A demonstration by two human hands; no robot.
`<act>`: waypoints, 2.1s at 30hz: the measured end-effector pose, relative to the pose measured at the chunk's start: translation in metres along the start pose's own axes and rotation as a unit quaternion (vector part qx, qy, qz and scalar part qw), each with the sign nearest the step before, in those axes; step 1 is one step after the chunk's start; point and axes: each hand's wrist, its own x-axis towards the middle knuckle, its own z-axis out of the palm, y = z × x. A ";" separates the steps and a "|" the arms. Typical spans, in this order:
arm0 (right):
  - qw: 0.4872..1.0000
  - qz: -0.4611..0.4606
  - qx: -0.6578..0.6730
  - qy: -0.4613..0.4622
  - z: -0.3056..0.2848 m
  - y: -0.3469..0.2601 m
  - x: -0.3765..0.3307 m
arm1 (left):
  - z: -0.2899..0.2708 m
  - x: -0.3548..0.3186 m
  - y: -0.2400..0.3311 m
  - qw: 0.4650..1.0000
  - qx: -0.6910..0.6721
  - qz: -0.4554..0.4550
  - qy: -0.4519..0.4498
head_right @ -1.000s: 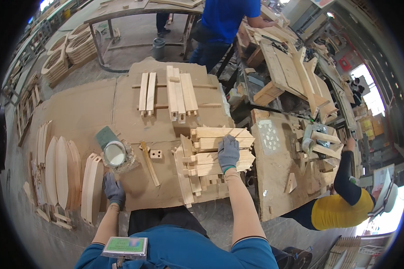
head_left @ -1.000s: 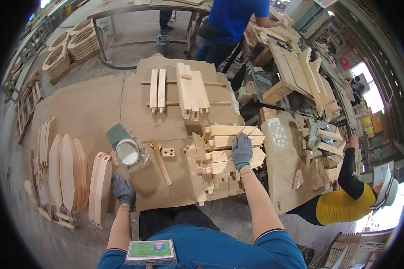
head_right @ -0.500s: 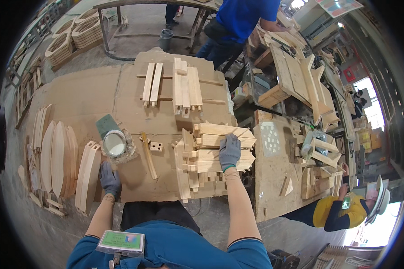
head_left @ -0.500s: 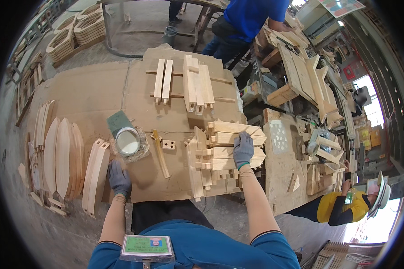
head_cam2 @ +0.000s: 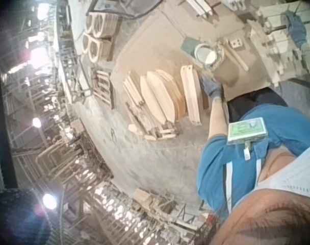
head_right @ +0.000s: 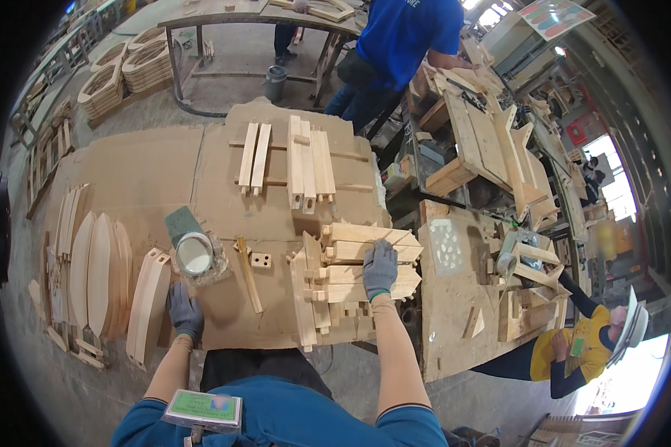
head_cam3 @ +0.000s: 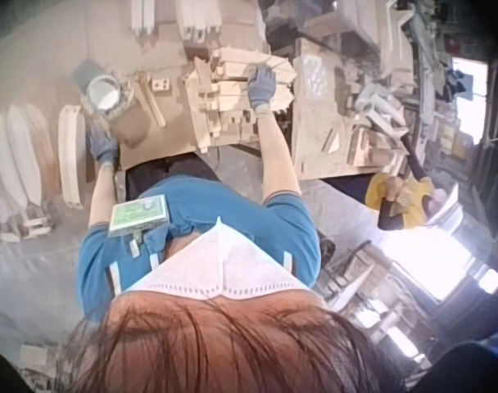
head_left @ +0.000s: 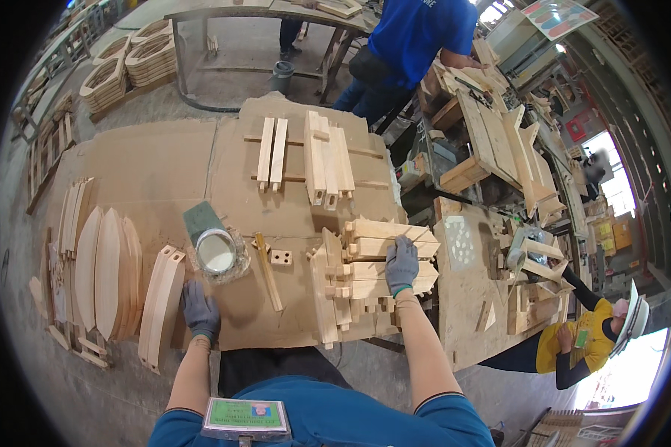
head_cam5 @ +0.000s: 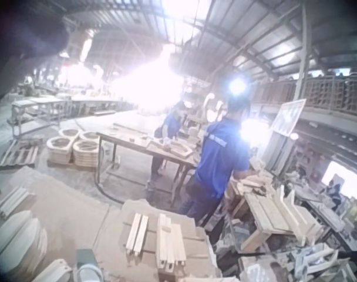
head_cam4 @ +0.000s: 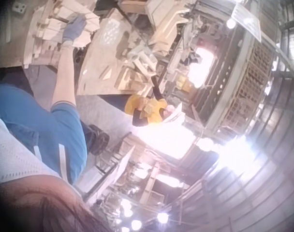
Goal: The person sits on the floor and opens a container of white adhesive. They then walk to a workbench in a workshop and apply the adhesive to small wooden pieces using a brush, placing the coated pieces into a stack.
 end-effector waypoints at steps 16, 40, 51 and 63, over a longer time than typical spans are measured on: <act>1.000 -0.005 0.011 0.000 -0.003 0.001 0.001 | -0.006 0.000 0.005 1.000 0.015 0.011 -0.005; 0.998 0.046 -0.008 0.045 0.005 0.008 -0.007 | 0.005 -0.006 0.004 0.995 0.094 0.037 -0.016; 0.988 0.065 -0.073 -0.120 0.010 0.006 0.000 | -0.007 -0.002 0.011 0.997 0.043 -0.026 -0.054; 0.994 0.047 -0.034 -0.091 0.001 -0.006 0.004 | -0.002 -0.008 -0.006 0.995 0.021 -0.056 -0.075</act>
